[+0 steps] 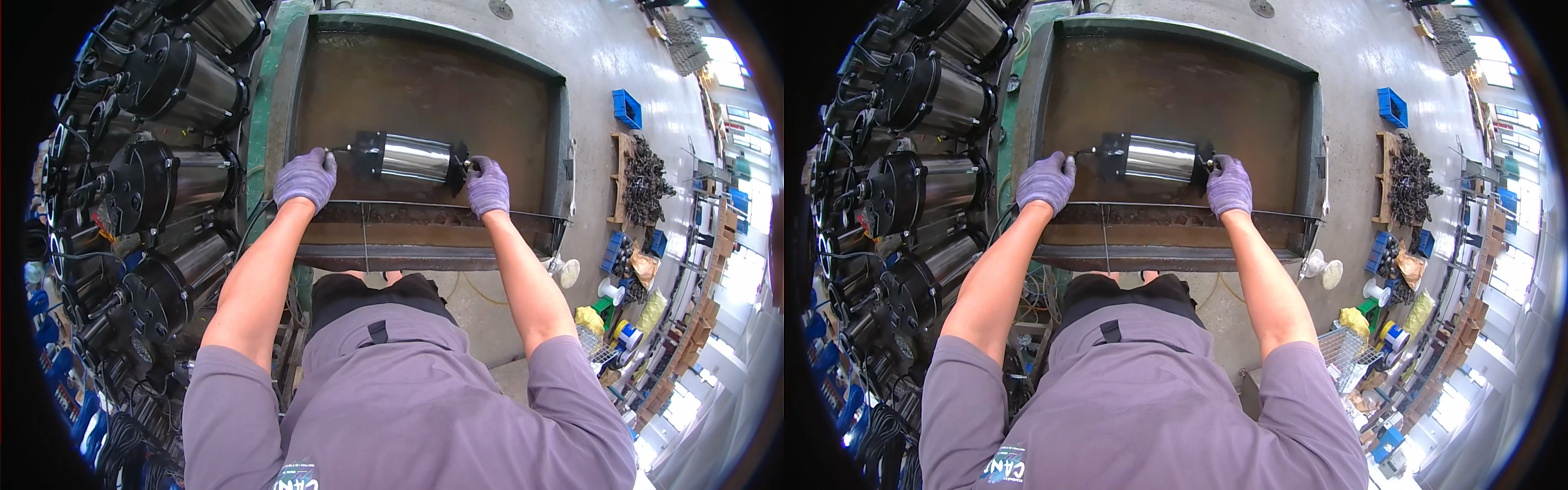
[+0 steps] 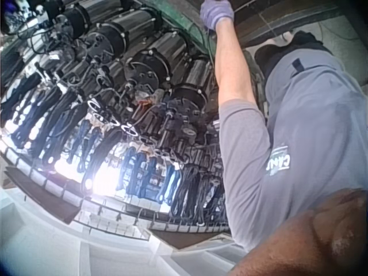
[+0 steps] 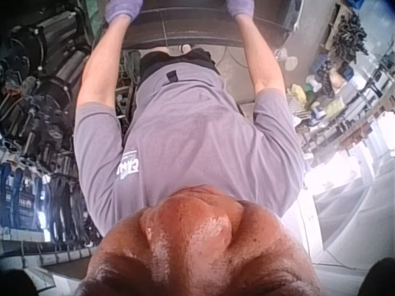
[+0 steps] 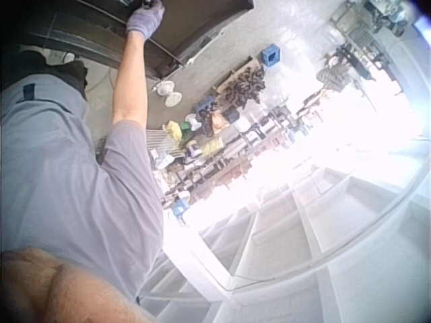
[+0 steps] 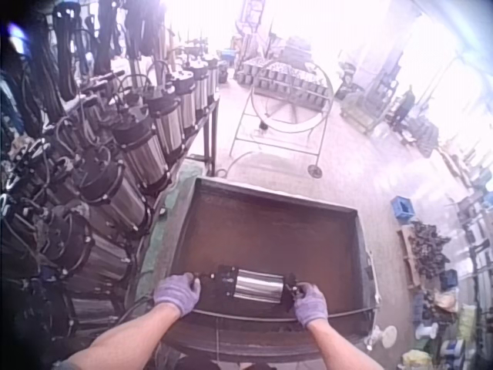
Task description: Testing a cylindrical submersible pump for leaks by submerging it in a water tank and tightening components with a wrench.
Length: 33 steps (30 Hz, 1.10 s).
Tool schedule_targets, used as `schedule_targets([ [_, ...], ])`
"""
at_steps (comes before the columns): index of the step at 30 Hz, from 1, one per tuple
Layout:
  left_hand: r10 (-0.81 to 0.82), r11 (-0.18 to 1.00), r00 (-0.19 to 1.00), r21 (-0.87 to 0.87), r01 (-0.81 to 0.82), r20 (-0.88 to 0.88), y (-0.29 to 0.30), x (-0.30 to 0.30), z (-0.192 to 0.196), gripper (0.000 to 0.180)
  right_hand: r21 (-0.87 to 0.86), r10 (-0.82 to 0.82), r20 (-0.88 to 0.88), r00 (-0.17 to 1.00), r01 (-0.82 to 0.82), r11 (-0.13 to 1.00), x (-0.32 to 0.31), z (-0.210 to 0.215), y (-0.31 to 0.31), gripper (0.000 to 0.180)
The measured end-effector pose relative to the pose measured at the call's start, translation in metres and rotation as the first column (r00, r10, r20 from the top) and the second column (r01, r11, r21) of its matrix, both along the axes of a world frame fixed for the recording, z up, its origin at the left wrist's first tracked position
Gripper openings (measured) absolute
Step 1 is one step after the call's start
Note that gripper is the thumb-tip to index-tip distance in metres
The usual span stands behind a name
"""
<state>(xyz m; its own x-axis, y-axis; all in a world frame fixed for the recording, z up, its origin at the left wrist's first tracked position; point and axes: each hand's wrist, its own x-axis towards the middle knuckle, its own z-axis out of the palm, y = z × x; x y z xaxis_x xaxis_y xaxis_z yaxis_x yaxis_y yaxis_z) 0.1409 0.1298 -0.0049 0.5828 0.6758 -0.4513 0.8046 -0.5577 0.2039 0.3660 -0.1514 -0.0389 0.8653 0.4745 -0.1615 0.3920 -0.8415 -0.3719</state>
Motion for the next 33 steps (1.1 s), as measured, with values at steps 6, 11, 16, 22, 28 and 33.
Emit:
schedule_targets([
  [6, 0.004, 1.000, 1.000, -0.009, -0.005, -0.021, 0.000, 0.001, 0.001, 0.041, 0.035, 0.012, -0.035, 0.999, -0.011, 0.999, 0.006, -0.011, -0.006, 0.028],
  [11, 0.003, 1.000, 1.000, 0.002, -0.003, -0.005, 0.000, 0.001, 0.000, 0.041, 0.163, -0.018, -0.319, 0.948, 0.074, 0.984, 0.042, -0.027, -0.011, 0.035],
  [16, 0.018, 1.000, 1.000, -0.005, -0.018, 0.000, 0.002, -0.003, 0.000, 0.041, 0.069, -0.092, -0.659, 0.747, 0.182, 0.981, 0.054, -0.006, 0.015, 0.038],
  [22, 0.015, 1.000, 1.000, -0.006, -0.015, 0.006, 0.001, 0.000, 0.001, 0.040, 0.018, -0.047, -0.748, 0.662, 0.092, 0.996, 0.060, -0.020, 0.028, 0.036],
  [28, 0.038, 0.999, 0.999, -0.011, -0.038, -0.002, 0.000, -0.001, 0.003, 0.038, 0.066, -0.080, -0.876, 0.476, 0.282, 0.957, 0.048, -0.027, 0.035, 0.034],
  [33, 0.049, 0.999, 0.999, 0.004, -0.049, 0.023, 0.001, -0.001, 0.000, 0.037, 0.115, -0.044, -0.768, 0.639, 0.205, 0.972, 0.045, -0.035, 0.035, 0.027],
])
